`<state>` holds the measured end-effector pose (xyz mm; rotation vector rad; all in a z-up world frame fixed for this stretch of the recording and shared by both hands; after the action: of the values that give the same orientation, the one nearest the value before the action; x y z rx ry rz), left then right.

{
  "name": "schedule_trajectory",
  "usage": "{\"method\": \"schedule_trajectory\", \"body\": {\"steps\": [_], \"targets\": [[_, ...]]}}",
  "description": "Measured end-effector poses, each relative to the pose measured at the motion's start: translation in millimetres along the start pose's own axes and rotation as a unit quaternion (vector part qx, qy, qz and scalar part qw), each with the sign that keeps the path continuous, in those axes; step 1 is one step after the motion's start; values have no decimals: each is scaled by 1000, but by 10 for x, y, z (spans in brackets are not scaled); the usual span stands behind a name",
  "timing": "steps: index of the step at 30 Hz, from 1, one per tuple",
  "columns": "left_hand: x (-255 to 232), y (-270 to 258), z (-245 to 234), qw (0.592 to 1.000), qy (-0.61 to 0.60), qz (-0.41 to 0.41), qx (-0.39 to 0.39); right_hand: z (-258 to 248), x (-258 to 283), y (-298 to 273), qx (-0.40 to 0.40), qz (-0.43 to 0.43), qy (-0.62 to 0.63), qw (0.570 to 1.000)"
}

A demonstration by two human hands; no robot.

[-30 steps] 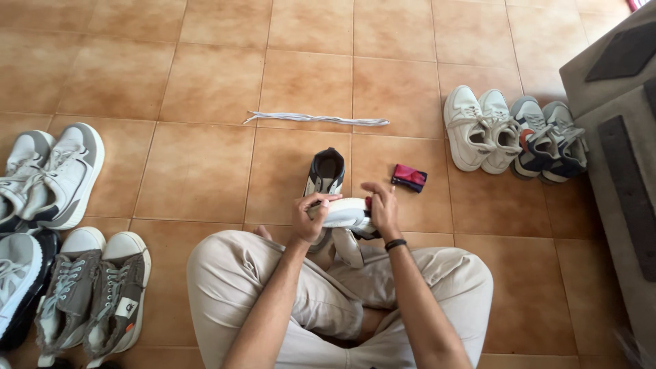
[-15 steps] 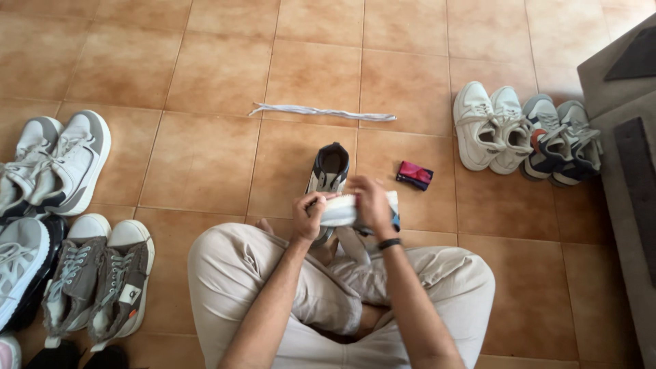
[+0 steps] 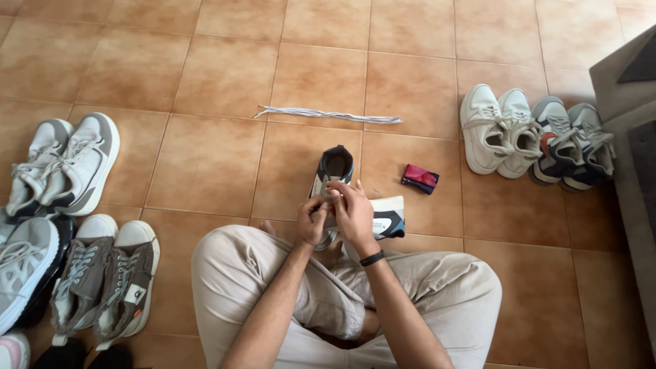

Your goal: The person sits on a tiled floor and wipes a white and grey sneaker with a red cloth. They handle the shoe and cloth by hand, rotating the shoe to clean different areas including the toe, sides, and heel. Several other shoes are visible nearby.

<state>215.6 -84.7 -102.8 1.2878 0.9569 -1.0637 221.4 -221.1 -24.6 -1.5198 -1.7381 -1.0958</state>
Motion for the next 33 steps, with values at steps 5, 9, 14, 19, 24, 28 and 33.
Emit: {"method": "schedule_trajectory", "body": {"steps": [5,9,14,19,24,28,33], "targets": [[-24,1,-4,1000,3,-6,-5,-160,212,56,9,-77,8,997],[-57,63,21,999,-52,-14,1,-164,-68,157,26,4,32,999],[-173,82,23,998,-48,-30,-5,-190,-547,164,4,20,2,1000],[-340,16,63,997,70,11,-27,-339,-957,31,-38,-34,-132,990],[-497,59,63,991,118,32,-61,-388,-1119,73,-60,-7,-154,986],[-502,33,84,989,130,21,-65,-435,-1320,57,-93,30,-109,989],[-503,48,72,992,113,30,-56,-364,-1672,103,-91,147,21,985]]}}
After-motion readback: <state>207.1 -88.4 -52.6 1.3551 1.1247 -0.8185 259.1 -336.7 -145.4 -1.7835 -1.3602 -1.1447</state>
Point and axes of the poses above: each hand's wrist, its own y-axis towards the middle knuckle, its own z-axis out of the palm, x = y × z, the point moved 5 cm from there along y, towards the middle knuckle
